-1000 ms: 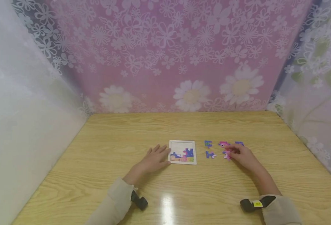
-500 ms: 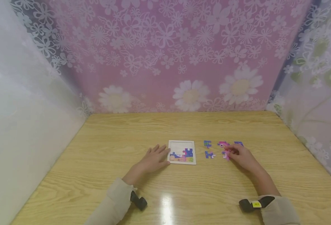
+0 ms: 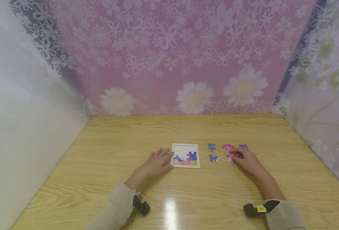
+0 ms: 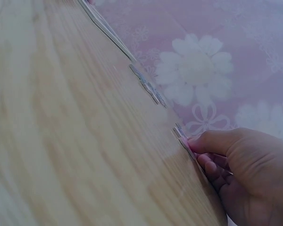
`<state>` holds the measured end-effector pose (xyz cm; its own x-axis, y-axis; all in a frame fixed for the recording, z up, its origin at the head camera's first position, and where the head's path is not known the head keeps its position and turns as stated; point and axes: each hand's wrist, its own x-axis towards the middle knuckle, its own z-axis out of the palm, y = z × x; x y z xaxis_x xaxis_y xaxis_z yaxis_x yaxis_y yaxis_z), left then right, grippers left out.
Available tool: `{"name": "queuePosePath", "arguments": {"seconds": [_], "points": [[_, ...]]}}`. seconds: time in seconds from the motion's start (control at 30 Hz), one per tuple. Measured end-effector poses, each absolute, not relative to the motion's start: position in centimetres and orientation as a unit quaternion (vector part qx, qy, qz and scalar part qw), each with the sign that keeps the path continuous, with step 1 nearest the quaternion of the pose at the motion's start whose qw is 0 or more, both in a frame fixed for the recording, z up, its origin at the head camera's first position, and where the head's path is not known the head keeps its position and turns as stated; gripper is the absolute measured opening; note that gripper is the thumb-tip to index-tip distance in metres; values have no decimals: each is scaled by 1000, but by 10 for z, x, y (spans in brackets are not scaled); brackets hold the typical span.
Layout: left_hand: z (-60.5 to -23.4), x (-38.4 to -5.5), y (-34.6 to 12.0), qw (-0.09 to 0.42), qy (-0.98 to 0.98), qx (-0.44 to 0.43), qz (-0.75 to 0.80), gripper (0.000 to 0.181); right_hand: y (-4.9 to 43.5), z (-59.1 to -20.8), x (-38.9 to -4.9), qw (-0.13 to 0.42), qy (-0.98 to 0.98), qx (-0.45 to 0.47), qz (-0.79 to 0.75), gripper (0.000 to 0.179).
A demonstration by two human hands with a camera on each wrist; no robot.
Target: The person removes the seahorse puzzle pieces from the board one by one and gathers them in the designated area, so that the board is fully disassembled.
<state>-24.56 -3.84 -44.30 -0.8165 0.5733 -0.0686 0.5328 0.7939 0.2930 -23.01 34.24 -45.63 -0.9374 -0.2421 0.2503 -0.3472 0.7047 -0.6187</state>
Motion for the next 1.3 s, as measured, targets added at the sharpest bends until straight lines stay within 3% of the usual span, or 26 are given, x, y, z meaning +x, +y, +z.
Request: {"name": "queuePosePath", "arguments": {"seconds": [1.3], "points": [[-438, -242, -38, 84, 945, 287, 135, 59, 342, -452, -228, 65, -912, 106, 392, 28]]}}
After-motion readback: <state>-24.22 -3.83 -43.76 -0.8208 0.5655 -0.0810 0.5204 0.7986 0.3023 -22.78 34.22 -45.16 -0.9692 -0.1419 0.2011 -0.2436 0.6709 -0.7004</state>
